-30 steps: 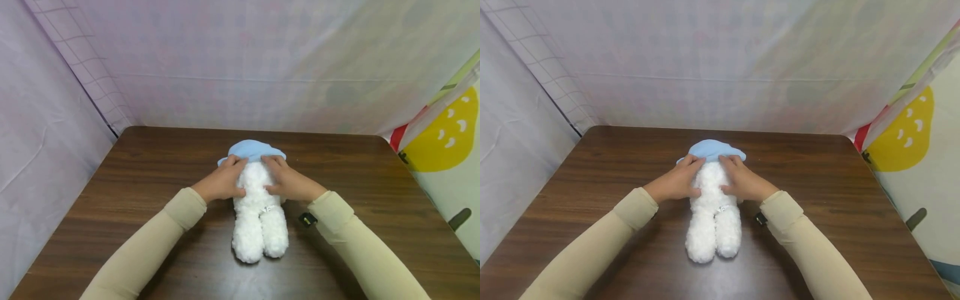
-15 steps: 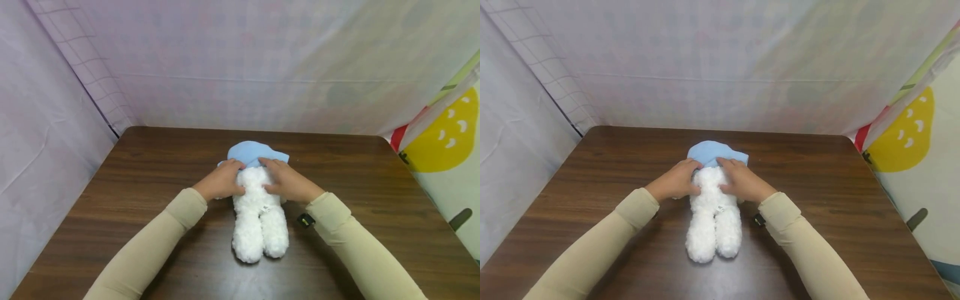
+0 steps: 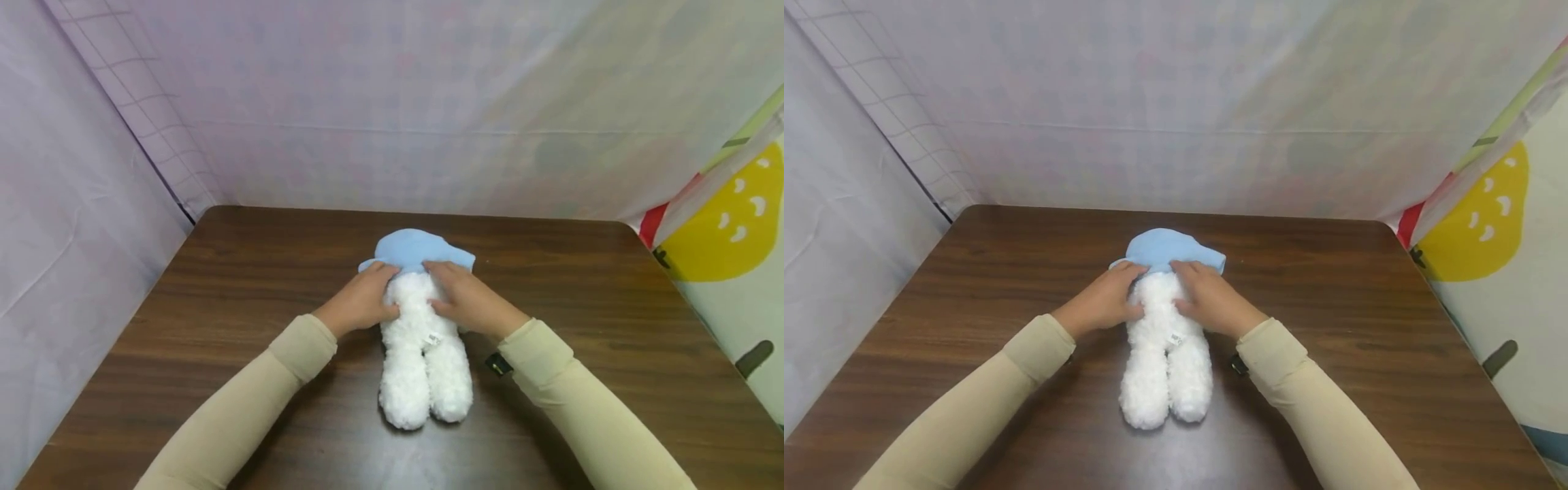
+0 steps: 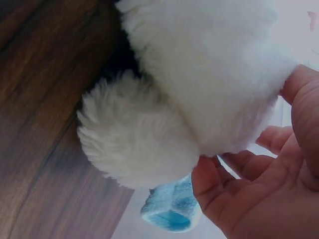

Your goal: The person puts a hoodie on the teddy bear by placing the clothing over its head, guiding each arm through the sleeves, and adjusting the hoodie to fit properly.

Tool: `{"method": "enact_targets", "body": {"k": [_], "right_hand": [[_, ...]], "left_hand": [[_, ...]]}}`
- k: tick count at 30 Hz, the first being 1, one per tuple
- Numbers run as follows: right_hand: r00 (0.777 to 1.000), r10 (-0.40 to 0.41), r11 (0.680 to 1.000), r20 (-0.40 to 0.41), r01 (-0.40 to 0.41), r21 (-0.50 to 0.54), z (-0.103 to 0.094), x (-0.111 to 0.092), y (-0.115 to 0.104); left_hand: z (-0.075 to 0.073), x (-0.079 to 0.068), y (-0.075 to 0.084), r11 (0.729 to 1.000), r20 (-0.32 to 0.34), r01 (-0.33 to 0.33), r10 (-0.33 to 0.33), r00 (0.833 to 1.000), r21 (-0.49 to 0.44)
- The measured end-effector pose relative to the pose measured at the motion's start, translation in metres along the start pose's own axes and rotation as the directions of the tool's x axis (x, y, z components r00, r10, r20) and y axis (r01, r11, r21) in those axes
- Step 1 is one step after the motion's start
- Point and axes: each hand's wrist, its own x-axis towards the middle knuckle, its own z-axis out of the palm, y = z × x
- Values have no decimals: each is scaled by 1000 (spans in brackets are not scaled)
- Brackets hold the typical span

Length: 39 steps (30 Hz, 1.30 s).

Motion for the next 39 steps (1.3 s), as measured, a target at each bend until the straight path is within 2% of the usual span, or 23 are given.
{"method": "enact_targets", "body": {"k": [4,9,14,20,23,26,29,30,32,36,39], "right_hand": [[1000,-17,999,-9,16,-35,-2,1,0],[999,2,1000,-53,-1,22,4,4,6],[992,5,998,-128,-13,-57,10,2,3],[976,4,988,-217,-37,-147,13,-4,0],[970,-8,985,-244,-34,-169,13,-7,1],[967,-9,988,-256,-31,-152,11,-12,1],[965,0,993,-263,-31,-116,9,-16,1],[964,2,994,-265,-31,-106,9,-17,1],[963,8,995,-268,-34,-92,9,-19,0],[965,13,997,-261,-33,-73,11,-22,0],[966,7,997,-258,-28,-78,12,-23,0]], "left_hand": [[1,1,-3,1000,-28,-6,5,1000,-23],[9,2,-6,998,-71,3,-7,997,-62],[12,2,-4,1000,-90,-17,15,996,-19],[12,-2,1,994,-126,-89,96,987,60],[13,-8,2,990,-191,-105,120,974,90],[13,-15,3,984,-281,-121,153,947,130],[13,-19,5,980,-317,-141,181,931,143],[13,-19,5,979,-311,-151,188,932,140],[12,-19,6,979,-277,-158,188,942,125],[10,-15,5,985,-199,-137,155,968,102],[9,-12,4,989,-171,-124,137,976,84]]}}
